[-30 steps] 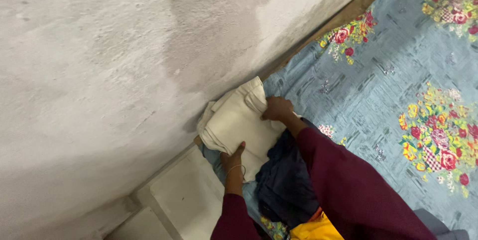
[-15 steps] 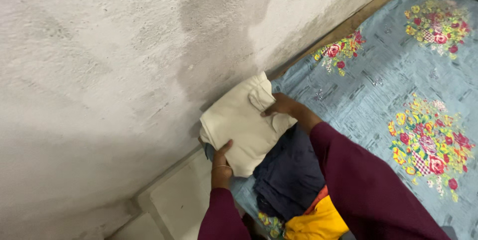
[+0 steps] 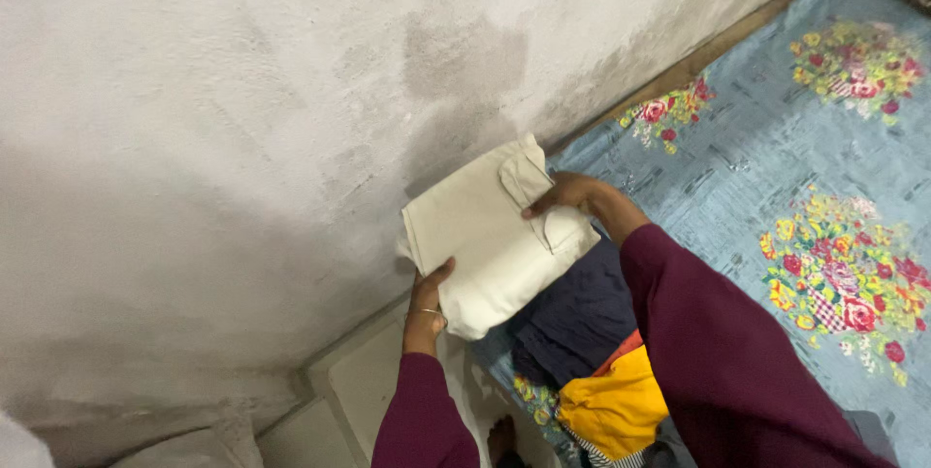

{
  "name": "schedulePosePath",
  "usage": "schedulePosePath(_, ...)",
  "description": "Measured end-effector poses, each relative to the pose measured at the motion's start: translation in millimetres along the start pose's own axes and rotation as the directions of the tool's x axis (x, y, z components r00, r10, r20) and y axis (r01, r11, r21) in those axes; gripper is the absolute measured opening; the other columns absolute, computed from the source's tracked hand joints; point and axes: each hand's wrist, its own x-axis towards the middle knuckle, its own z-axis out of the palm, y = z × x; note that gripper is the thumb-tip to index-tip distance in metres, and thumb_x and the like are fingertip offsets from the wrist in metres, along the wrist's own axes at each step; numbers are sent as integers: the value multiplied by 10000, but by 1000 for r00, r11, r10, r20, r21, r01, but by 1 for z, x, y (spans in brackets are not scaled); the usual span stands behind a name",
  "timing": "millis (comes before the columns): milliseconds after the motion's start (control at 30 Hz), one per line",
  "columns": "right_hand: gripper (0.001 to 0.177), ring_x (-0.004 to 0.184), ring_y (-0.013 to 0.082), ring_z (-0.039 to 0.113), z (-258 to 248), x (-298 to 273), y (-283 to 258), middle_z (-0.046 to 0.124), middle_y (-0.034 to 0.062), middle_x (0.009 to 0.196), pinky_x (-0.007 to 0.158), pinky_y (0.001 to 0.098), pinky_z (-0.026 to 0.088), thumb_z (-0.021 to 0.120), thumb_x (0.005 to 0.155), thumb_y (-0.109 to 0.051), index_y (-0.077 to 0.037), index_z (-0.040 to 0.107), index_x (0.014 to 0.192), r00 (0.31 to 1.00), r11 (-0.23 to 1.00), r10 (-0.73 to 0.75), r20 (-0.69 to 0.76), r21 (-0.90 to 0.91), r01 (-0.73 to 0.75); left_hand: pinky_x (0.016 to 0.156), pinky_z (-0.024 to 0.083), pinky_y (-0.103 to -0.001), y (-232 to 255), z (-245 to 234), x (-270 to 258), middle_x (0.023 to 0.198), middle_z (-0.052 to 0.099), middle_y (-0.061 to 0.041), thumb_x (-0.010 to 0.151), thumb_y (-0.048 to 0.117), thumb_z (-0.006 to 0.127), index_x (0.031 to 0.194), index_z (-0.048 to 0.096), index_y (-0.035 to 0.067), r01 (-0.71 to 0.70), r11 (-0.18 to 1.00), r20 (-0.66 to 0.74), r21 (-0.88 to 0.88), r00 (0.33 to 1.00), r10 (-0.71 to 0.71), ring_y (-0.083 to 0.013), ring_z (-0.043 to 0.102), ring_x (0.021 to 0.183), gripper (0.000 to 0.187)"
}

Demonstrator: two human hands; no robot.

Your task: The person folds a white sheet and places it on a shelf. Then the person folds several pieces of clothing including pants, jeans, and shirts, and places them on the shelf one by one.

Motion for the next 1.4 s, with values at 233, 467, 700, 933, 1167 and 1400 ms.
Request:
schedulePosePath(233,854,1146,339,698,20,-52,10,711,206,1280,985,447,568,940,599,-123,59,580,1351,999,994,-23,47,111,17,963,551,-471,1,-7,-61,1264,683,-160,723,148,849,1434,510,57,-83,995,77,-51,993,86,-332,667,1136,793)
schedulePosePath(467,646,1001,350,738,45,-91,9,761,211,1112,898,441,597,923,623,-93,87,700,1201,988,980,-155,-15,127,156,958,547,-471,4,-20,-92,1222,696,-143,720,92,832,1379,548,56,-138,990,19,-42,990,139,-332,673,1109,719)
schedulePosePath(700,636,1024,341,732,66,-122,-20,764,198,1100,913,442,585,914,621,-120,26,682,1195,977,973,-214,1,87,213,961,557,-488,30,-29,-138,1201,697,-164,727,61,798,1351,542,44,-189,982,-65,-16,980,188,-350,681,1093,675)
schedulePosePath(933,702,1078,398,710,110,-146,-62,748,267,1144,934,486,547,929,620,-198,70,693,1224,948,950,-309,70,-8,311,982,566,-491,71,-64,-207,1225,690,-211,728,85,816,1366,541,1,-284,957,-74,-50,957,280,-380,679,1118,699)
schedulePosePath(1167,841,1177,426,666,184,-183,-102,698,272,1222,1043,524,522,915,612,-157,66,562,1341,918,940,-341,202,42,340,968,561,-482,86,-118,-300,1208,701,-172,671,129,845,1377,530,66,-373,928,-208,-2,908,364,-346,682,1117,775)
schedulePosePath(1400,825,1159,402,681,252,-242,-130,708,256,1224,1055,486,506,909,628,-155,71,571,1346,879,909,-396,267,-22,416,952,574,-460,87,-175,-384,1224,694,-184,701,157,841,1405,538,4,-463,886,-224,8,863,453,-342,684,1114,782)
